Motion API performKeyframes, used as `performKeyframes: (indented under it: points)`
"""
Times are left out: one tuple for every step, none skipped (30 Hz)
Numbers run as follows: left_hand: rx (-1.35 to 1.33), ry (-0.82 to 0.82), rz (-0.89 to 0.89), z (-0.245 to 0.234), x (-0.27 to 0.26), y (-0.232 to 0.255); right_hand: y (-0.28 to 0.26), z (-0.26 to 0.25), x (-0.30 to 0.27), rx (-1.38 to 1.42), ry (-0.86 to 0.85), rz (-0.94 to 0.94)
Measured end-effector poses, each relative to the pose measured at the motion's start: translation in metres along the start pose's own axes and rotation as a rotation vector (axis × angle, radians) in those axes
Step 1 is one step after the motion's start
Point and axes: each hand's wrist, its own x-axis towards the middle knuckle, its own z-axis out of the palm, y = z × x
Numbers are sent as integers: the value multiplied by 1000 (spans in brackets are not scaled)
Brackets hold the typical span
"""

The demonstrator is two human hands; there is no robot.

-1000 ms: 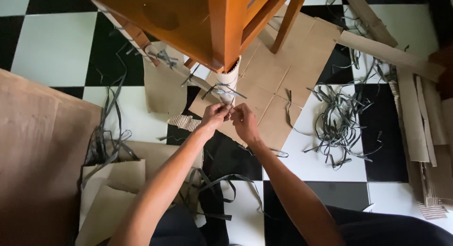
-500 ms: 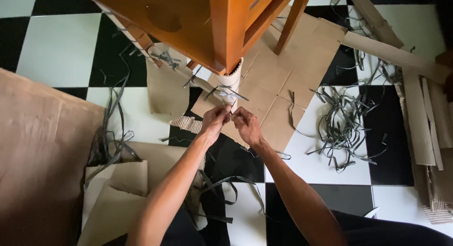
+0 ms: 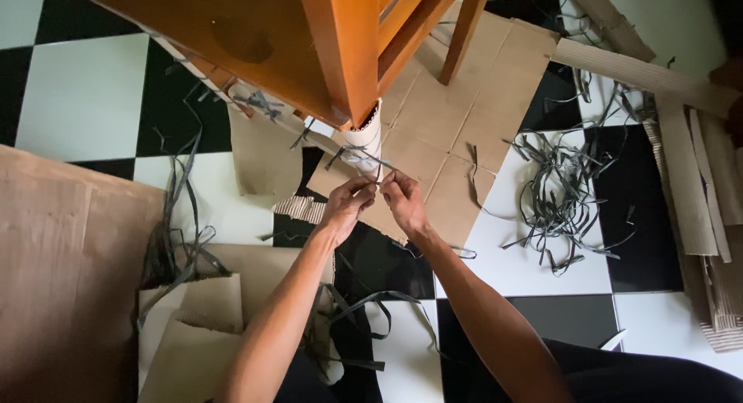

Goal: Wrap the legs of a wooden chair with protective foam and secure them with plastic ties.

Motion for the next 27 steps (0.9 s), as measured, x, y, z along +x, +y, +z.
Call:
performKeyframes:
  points:
    - [3,-4,1,2,1,1,-2,1,4,2,3,-3]
    - [-4,10,7,3,-1,1,-3,3,6,-18,12,-33]
    - [-10,24,13,3,-2,1,-4,5,8,-38,22,-63]
    - [-7,20,14,6,-3,3,-11,6,6,-35,24,-66]
    - [-5,30,25,8,-4,6,-19,7,4,-85,34,-87]
    - [-4,41,34,11,-6,7,-26,7,2,-137,44,-105]
    - [-3,38,33,8,-4,3,-22,8,2,-136,47,-105]
    - [28,37,55,6,-2,-1,-18,8,2,-136,60,-113]
    - [58,36,78,4,0,-5,-13,9,2,-136,73,-122]
    - [61,31,75,3,0,-4,-12,8,1,-135,79,-122]
    - [104,41,90,3,-1,-4,-11,7,1,-141,71,-129]
    - [147,49,104,3,-2,-4,-9,6,0,-148,63,-136]
    - [150,42,102,5,-3,-4,-9,5,0,-146,71,-136]
    - [170,60,101,7,-4,-3,-8,5,1,-122,70,-129]
    - [190,78,101,9,-5,-3,-8,4,2,-99,69,-123]
    - [192,73,99,15,-6,-3,-5,8,3,-98,75,-123]
    - [254,117,130,20,-7,-2,-2,11,4,-25,103,-75]
    - [315,163,161,26,-9,-2,1,14,5,49,129,-27]
    - [317,159,161,26,-6,-9,8,13,4,50,133,-28]
    - [279,210,107,26,-3,-16,15,13,3,95,206,66]
    - [240,261,52,26,-1,-23,22,12,1,141,277,160]
    - [243,261,52,25,1,-25,32,13,2,144,278,160]
    - [248,269,38,23,3,-26,41,15,2,155,239,177]
    - [251,278,24,22,4,-27,50,16,3,166,199,195]
    - [253,279,24,21,6,-28,45,16,4,168,199,195]
    - [256,294,1,20,8,-29,40,17,5,197,186,216]
    - [259,309,-21,19,9,-30,36,18,5,226,173,236]
